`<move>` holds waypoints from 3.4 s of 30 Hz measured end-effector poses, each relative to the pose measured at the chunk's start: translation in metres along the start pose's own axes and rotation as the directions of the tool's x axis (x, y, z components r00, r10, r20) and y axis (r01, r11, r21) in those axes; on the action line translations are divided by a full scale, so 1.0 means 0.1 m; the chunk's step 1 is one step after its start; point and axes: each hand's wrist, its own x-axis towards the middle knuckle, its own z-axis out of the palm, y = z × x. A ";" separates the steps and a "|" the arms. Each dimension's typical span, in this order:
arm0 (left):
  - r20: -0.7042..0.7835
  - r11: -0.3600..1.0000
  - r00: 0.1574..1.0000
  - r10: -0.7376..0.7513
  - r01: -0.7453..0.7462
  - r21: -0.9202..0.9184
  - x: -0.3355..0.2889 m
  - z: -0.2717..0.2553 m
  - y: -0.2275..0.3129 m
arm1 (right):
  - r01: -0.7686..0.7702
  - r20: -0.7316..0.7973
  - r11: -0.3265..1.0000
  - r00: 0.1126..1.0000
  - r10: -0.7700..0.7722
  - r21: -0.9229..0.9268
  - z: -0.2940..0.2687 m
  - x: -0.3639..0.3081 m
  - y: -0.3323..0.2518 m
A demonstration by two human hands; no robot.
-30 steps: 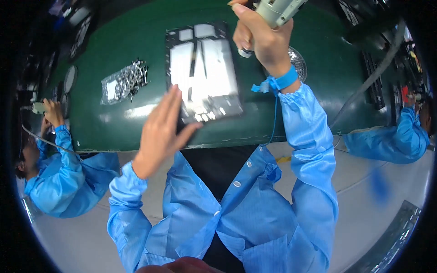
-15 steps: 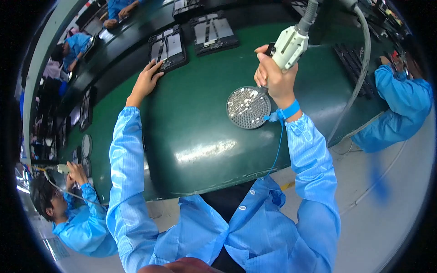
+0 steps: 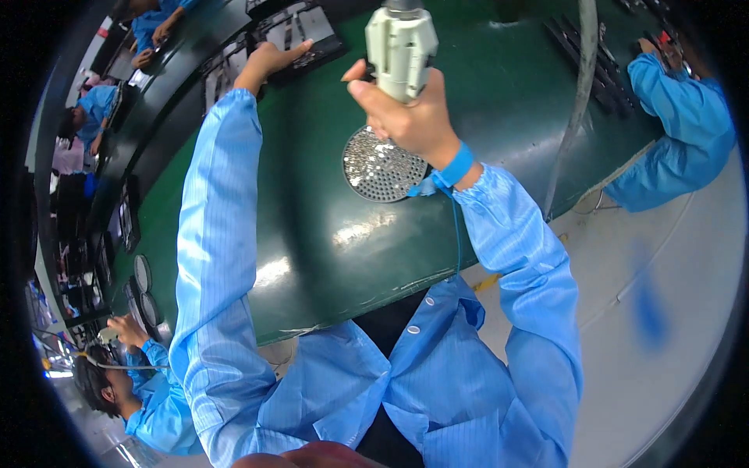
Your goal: The person secures internal ribbon cables and plastic trays within a tablet chassis by driving screws into place with an electric power screwdriver.
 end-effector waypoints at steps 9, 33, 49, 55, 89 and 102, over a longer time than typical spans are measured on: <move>-0.038 0.693 0.995 -0.092 0.036 -0.720 0.12 -0.07 -0.10 | 0.033 0.020 0.999 0.999 -0.033 -0.021 0.03 -0.06 0.01; -0.472 0.987 0.882 -0.020 -0.059 -0.152 -4.18 0.54 -1.04 | -0.005 0.143 1.000 0.990 0.008 -0.028 -0.01 -0.22 0.15; -0.074 0.898 0.982 -0.175 0.128 -0.422 -3.10 0.39 -2.77 | -0.098 0.194 0.993 0.975 0.109 -0.065 0.33 -0.26 0.21; -0.354 0.809 0.920 -0.166 -0.078 -0.583 -3.03 0.47 -2.70 | -0.103 0.173 0.991 0.978 0.116 -0.086 0.33 -0.28 0.36; -0.434 0.703 0.868 -0.242 -0.152 -0.695 -3.19 0.37 -2.21 | -0.074 0.219 0.994 0.972 0.090 -0.084 0.29 -0.25 0.48; -0.188 0.502 0.961 -0.202 -0.063 -0.862 -3.18 0.47 -1.78 | -0.017 0.168 0.986 0.985 0.046 -0.168 0.35 -0.27 0.50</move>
